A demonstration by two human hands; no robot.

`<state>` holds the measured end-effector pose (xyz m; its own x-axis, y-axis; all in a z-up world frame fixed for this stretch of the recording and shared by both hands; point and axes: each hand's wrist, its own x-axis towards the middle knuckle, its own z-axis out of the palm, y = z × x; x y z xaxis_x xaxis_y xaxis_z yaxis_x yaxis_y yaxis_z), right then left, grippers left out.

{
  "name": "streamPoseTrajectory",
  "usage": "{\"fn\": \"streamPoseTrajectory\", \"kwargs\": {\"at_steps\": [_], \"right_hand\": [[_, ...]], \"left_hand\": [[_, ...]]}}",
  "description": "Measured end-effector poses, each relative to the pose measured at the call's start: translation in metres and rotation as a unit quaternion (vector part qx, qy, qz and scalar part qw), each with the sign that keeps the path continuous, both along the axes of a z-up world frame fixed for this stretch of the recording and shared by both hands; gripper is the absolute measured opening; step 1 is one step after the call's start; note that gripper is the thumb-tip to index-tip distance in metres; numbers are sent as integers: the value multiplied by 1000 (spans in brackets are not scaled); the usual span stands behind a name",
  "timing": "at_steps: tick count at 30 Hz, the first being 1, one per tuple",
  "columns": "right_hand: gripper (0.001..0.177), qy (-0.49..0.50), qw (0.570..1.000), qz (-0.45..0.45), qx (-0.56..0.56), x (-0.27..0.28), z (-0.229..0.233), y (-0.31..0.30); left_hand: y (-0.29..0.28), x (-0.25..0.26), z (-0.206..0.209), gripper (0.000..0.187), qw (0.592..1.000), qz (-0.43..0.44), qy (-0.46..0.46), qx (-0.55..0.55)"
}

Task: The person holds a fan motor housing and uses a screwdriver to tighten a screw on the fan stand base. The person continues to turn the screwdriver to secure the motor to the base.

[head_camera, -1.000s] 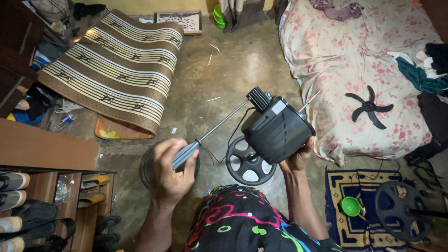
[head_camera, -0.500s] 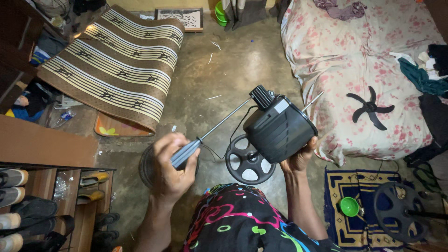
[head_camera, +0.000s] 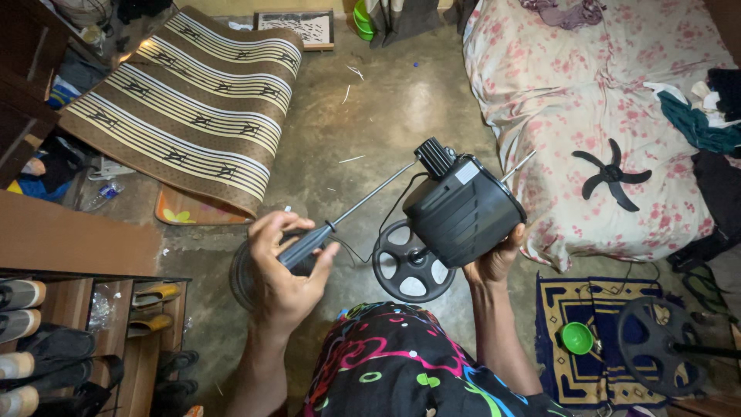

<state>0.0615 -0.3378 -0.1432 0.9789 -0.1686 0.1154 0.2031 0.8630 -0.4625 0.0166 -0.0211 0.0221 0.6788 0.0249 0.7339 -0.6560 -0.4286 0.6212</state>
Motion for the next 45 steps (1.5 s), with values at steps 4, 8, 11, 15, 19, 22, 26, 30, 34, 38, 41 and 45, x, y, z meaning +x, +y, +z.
{"fn": "streamPoseTrajectory", "kwargs": {"at_steps": [4, 8, 11, 15, 19, 22, 26, 30, 34, 38, 41, 45], "right_hand": [[76, 0, 1000, -4, 0, -2, 2, 1], [76, -6, 1000, 8, 7, -3, 2, 0], [77, 1, 1000, 6, -2, -2, 2, 3], [77, 8, 1000, 11, 2, -5, 1, 1], [77, 15, 1000, -3, 2, -5, -2, -1], [77, 16, 1000, -18, -6, -7, 0, -2], [78, 12, 1000, -16, -9, -9, 2, -3], [78, 30, 999, -22, 6, -14, -5, -10], [80, 38, 998, -40, -17, -19, -6, -15], [81, 47, 997, -52, -34, -33, -1, -25], [82, 49, 995, -68, -61, -46, 2, -36], [84, 65, 990, -106, -71, -66, 4, -52]], "left_hand": [[4, 1, -2, 50, 994, 60, -43, 80], [8, -1, -33, 44, 986, 144, -26, 81], [13, -2, -44, 44, 968, 219, 29, 118], [15, 1, -24, 66, 994, 74, 25, 77], [12, 2, -8, 44, 996, 44, -30, 78], [16, 0, -17, 43, 992, 74, -11, 105], [16, 0, -33, 37, 980, 134, 128, 72], [6, 6, -21, 74, 997, 31, 76, 12], [-2, 8, -10, 42, 998, 14, 55, 7], [-6, 10, -18, 28, 996, -16, 78, 39], [-11, 13, -25, 22, 995, -24, 86, 48], [-21, 15, -33, 20, 990, -34, 114, 74]]}}
